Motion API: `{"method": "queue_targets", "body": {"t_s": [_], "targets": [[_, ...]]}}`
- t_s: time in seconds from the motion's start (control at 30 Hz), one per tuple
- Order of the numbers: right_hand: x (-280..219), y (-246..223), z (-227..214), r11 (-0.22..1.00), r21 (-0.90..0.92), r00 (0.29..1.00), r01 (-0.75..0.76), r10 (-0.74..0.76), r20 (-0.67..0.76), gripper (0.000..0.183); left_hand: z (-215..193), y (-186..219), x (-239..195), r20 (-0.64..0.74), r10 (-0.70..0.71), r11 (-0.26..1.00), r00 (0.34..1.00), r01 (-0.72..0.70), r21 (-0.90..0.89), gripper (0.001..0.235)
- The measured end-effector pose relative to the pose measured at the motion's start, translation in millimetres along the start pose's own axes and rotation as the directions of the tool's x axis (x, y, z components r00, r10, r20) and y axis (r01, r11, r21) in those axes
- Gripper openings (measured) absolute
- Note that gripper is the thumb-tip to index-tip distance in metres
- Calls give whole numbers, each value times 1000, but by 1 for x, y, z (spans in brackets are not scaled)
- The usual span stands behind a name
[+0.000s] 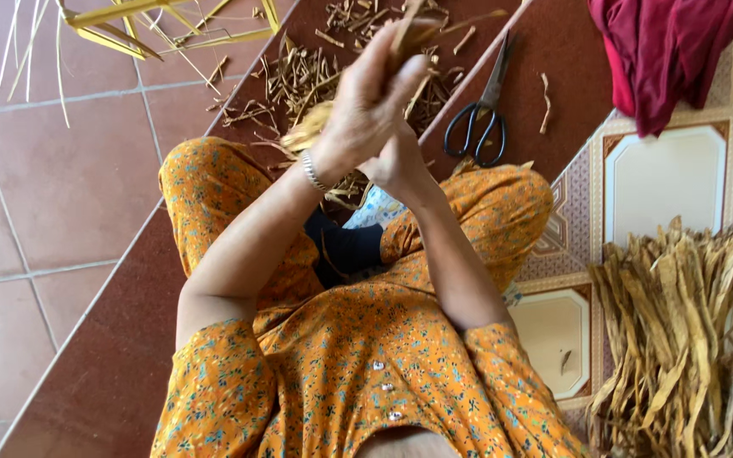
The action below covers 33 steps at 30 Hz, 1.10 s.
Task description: The person sits on the floor and uses shears to trim dried plant stems into smaller pieces. They repeatedly pick up bundles of stems, cut them, and place the trimmed pieces into a pile on the floor.
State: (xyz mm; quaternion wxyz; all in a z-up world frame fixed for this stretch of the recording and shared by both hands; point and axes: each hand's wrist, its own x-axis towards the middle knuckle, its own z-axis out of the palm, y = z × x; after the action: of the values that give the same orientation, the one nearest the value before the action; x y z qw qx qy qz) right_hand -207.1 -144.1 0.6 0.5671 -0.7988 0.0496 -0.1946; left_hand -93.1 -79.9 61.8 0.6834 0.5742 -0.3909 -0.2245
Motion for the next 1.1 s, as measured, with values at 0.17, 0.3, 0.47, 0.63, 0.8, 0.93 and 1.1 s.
{"method": "queue_targets", "body": {"t_s": [0.17,0.3,0.47,0.63,0.8,0.93,1.1], "targets": [[-3,1,-7,979,-202,940,15,-83,-331,29,20,25,3,147,34,999,989,-37,20,53],[-23,-5,-69,958,229,797,-175,274,-538,14,7,10,-4,299,66,990,952,-99,97,78],[-133,-72,-204,934,332,574,-131,344,-743,24,-46,-63,-18,84,-188,901,979,138,411,54],[-266,-124,-302,985,174,284,-12,170,-943,21,-91,-144,-46,-25,-363,931,931,364,24,49],[-399,-115,-381,975,139,-81,-175,127,-989,29,-99,-172,-55,-42,-479,877,877,480,24,54],[-483,-95,-404,948,291,-458,-127,204,-865,31,-98,-174,-52,-79,-532,842,843,537,54,53],[-524,-94,-407,947,322,-584,-6,257,-770,40,-99,-170,-55,-119,-587,803,801,594,35,53]]}}
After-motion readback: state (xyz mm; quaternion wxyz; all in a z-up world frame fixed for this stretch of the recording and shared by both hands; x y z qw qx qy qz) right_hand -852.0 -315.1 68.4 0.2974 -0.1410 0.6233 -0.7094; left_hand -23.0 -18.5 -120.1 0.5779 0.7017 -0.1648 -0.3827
